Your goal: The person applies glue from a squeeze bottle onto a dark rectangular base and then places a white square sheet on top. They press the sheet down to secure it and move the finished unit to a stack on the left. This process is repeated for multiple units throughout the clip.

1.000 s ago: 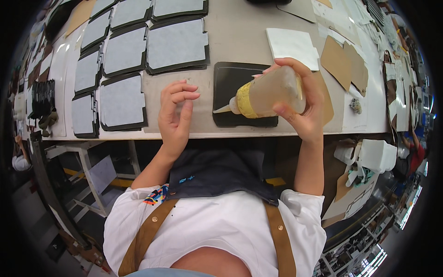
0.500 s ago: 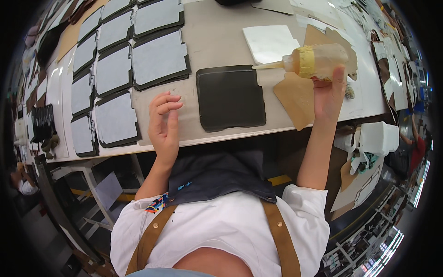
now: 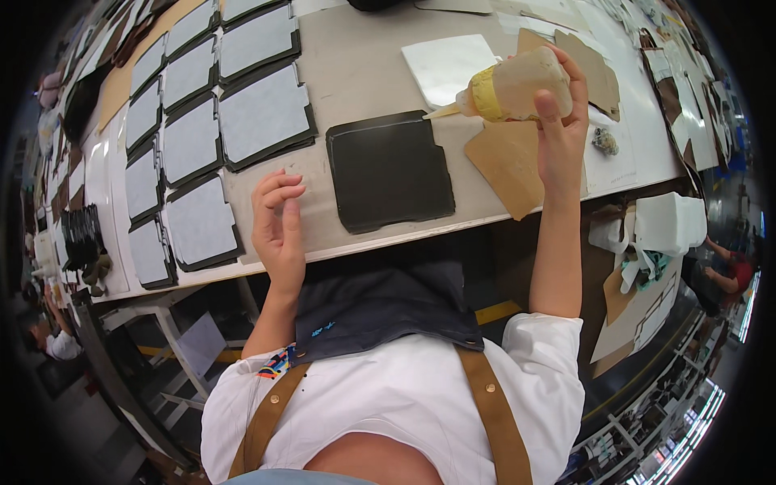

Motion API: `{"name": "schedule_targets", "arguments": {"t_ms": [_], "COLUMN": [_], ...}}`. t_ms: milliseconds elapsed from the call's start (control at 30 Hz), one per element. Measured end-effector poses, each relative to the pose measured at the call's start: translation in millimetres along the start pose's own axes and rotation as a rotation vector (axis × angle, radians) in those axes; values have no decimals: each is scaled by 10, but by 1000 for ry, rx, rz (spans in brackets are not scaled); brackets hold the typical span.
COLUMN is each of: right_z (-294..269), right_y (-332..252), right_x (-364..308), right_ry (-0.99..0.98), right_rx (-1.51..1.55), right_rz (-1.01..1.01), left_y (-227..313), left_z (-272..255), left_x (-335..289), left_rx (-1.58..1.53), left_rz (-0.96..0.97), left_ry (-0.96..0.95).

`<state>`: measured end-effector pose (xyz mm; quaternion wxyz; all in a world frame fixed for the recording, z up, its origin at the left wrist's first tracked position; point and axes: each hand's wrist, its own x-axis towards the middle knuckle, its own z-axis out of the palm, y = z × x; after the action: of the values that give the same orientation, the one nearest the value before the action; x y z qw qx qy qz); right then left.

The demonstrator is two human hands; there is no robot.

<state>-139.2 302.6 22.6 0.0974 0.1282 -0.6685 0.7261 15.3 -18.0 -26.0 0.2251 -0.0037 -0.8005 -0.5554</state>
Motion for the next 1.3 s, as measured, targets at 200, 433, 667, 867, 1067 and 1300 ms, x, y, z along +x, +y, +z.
{"name": "schedule_targets", "arguments": {"t_ms": [200,433,667,867,1067,1300], "right_z": [-44,-113,-145,-135,-177,-303], "right_y": [4,-56,-83,-161,-151,-128], "right_x": [-12,-85,-166,-246,-287,-364], "right_ry": [-40,-81,-96,-55,-58,-45], "right_rx": [-33,-67,-144,-256,-161,-202], "right_rz": [-11,-11,-52,-75,-103,-86], "left_y": [5,2,4,-11,-11,-2], "left_z": [9,29,39,11,47,47], "left_x": [-3,10,6,0,6,8], "left_rx": [-3,-24,-36,11,-34,-35], "left_rz": [-15,-21,-27,-2,-30,-26], "left_ry": [7,31,35,-14,38,38]}}
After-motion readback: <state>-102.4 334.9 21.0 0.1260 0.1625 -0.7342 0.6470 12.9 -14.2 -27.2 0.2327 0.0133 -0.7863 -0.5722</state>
